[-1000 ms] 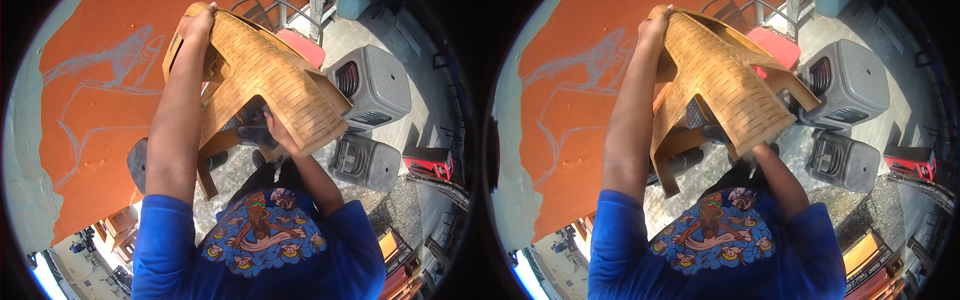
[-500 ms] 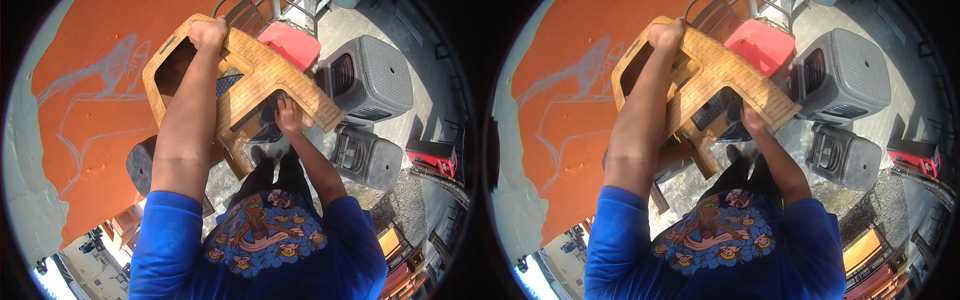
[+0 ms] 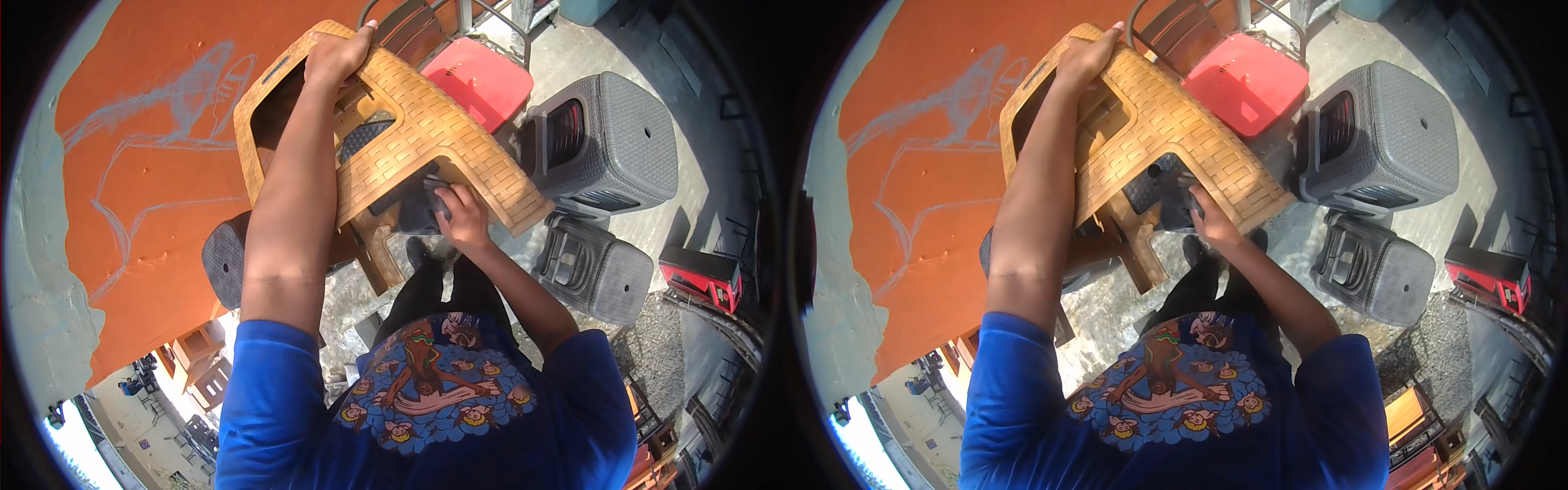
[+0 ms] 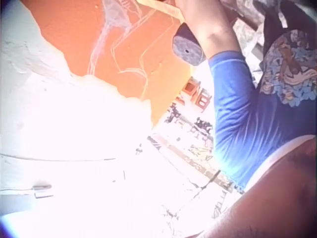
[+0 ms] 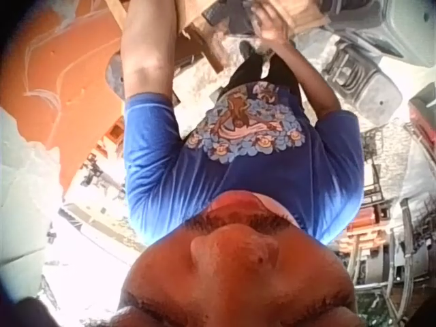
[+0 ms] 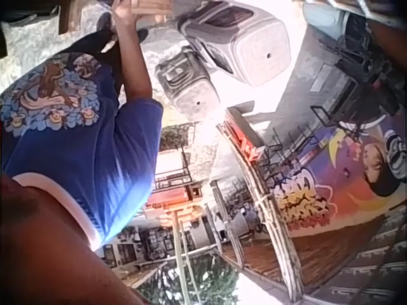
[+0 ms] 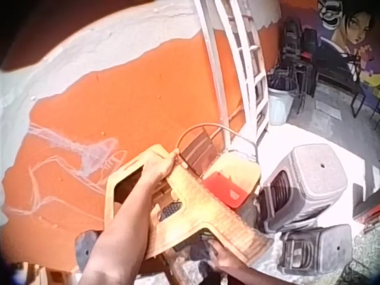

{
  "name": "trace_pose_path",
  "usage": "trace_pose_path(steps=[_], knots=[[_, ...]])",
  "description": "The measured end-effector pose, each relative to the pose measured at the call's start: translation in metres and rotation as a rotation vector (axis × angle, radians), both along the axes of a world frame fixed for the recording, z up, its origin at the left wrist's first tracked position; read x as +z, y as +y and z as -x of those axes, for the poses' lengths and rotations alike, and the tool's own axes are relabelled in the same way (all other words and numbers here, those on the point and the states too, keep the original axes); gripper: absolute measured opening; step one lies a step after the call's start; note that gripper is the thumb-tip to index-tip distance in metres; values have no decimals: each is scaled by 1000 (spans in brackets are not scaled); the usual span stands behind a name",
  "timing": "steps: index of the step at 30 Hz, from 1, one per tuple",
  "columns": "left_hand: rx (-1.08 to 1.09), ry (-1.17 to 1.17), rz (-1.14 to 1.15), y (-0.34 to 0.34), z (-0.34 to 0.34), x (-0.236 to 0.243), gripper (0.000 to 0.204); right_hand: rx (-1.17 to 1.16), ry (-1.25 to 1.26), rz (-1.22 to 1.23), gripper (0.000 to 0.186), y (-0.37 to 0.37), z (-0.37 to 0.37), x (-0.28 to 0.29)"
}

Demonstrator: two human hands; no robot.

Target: Cleaning plastic and wicker-style stools using a cloth.

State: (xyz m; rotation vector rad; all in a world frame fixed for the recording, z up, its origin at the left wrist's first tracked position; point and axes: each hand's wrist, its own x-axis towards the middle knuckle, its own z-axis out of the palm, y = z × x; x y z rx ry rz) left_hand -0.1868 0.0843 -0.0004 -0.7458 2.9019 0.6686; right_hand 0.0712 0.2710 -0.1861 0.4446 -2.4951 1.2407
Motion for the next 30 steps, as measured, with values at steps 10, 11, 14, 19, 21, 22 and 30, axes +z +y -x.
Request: trace_pose_path(steps=[10,11,14,19,21,22,30], knots=[[-143,64,-68,10,-4,-4,123,-18,156,-1223,37,-14,43,-46],[-129,50,-76,8,-9,-8,123,6,131,-1235,37,2,29,-41],[-70,100,-163,19,-12,1,118,21,-88,-1336,30,41,-20,-46],[-22,103,-174,22,-21,6,117,93,-51,-855,31,55,1,-33],[6,76,-159,10,-23,7,118,168,-74,-817,35,21,37,-46],[18,65,-142,8,-25,9,117,230,-111,-778,39,5,59,-57],[-42,38,-193,20,-27,16,115,113,-211,16,45,-146,256,-93]])
